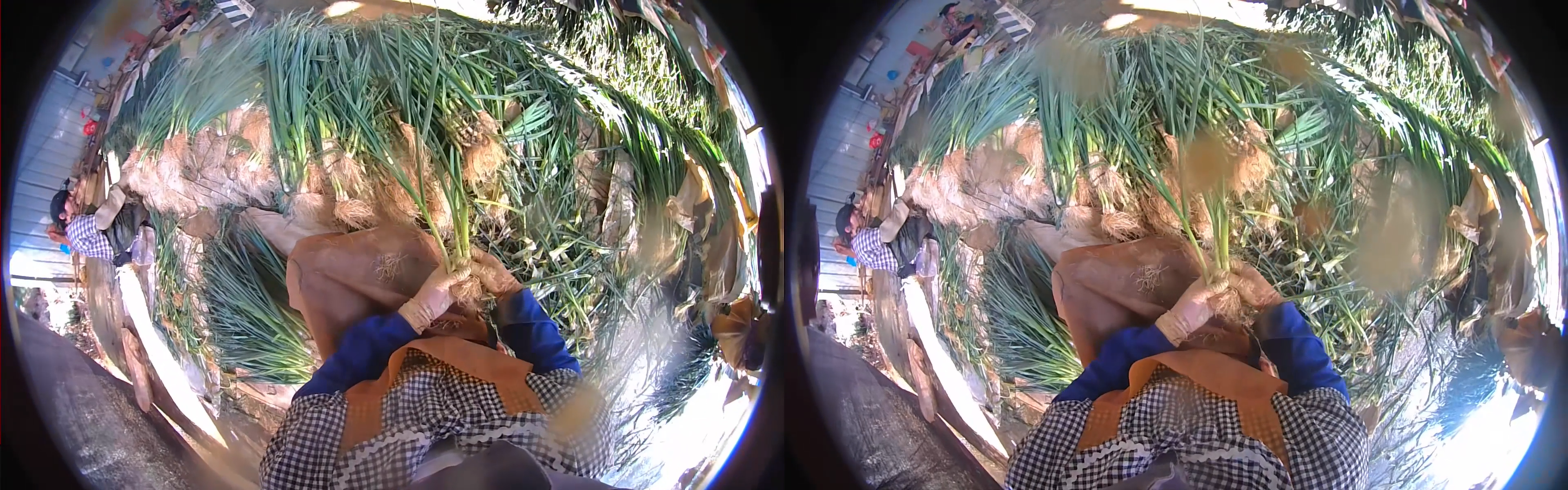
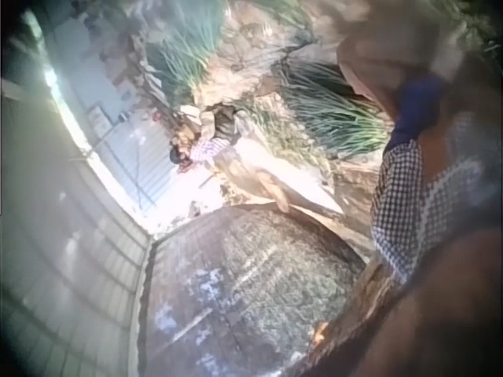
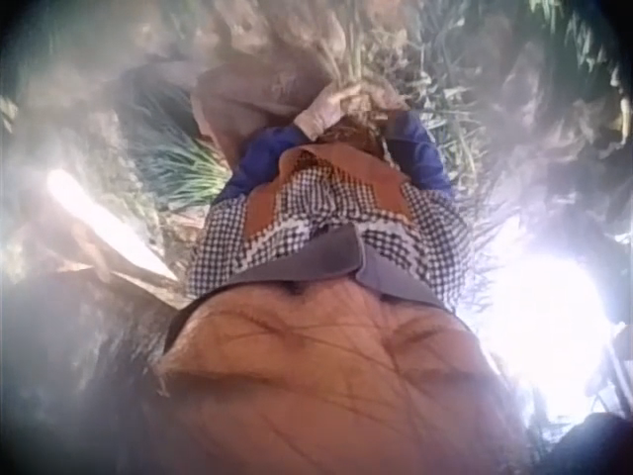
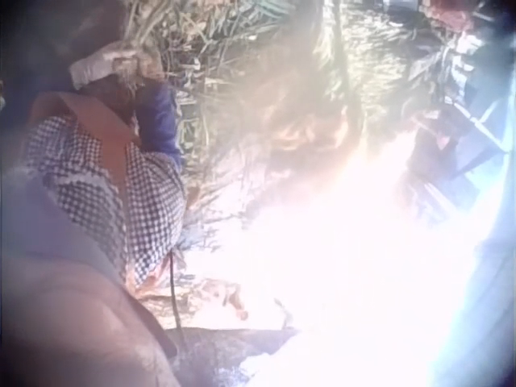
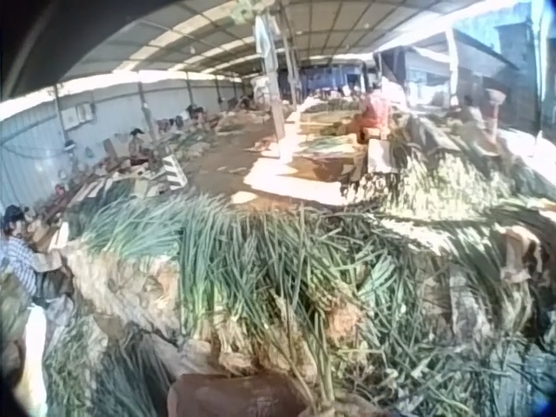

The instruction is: The person peels dry outer layers from bundles of green scallions by hand, gathering the stalks and placing the cleaned bundles on the floor.

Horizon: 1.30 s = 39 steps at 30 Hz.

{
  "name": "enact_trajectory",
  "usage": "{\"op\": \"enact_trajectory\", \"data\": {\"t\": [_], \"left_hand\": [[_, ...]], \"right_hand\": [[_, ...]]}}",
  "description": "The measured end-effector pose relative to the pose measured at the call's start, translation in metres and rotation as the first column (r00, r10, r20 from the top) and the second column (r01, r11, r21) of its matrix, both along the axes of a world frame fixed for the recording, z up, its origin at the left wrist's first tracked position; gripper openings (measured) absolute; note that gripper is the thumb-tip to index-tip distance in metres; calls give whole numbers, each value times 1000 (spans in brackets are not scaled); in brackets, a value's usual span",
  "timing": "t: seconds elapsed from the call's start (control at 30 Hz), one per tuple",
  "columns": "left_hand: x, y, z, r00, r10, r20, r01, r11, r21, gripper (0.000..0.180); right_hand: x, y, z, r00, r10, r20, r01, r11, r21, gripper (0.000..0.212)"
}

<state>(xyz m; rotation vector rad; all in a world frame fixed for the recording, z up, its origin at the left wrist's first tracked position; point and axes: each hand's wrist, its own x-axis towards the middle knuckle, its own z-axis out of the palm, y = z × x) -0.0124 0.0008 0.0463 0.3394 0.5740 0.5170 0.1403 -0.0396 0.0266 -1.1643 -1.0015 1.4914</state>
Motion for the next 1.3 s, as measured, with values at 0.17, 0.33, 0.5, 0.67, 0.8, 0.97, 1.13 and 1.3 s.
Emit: {"op": "enact_trajectory", "data": {"t": [0.17, 0.33, 0.5, 0.67, 0.8, 0.97, 1.13, 1.3], "left_hand": [[7, -4, -11, 981, -75, -181, 88, 994, 63, 15], [7, -8, -23, 962, 66, -265, -26, 988, 151, 20], [-4, 2, -23, 989, 18, 145, -23, 999, 35, 25], [-8, -3, -36, 980, 143, -137, -144, 990, -2, 17], [5, -2, -29, 989, 99, -109, -83, 986, 142, 21], [16, -11, -4, 951, 206, -232, -181, 975, 125, 21], [6, 0, -3, 985, 113, -129, -112, 994, 15, 18], [-20, 1, -23, 991, 134, 19, -129, 978, -162, 23]], "right_hand": [[24, 57, -3, 878, -141, 458, 209, 973, -101, 63], [18, 81, 15, 496, -75, 865, 164, 986, -8, 39], [11, -24, 77, 985, -19, 171, 55, 976, -209, 26], [99, -97, 65, 800, -544, 253, 589, 793, -157, 28], [120, -73, 8, 154, 56, 986, 421, 900, -117, 30], [19, 79, 68, 450, 26, 893, 119, 989, -89, 39], [34, 120, 9, 521, -30, 853, 243, 963, -114, 42], [-3, 81, -7, 952, -213, 222, 287, 874, -392, 38]]}}
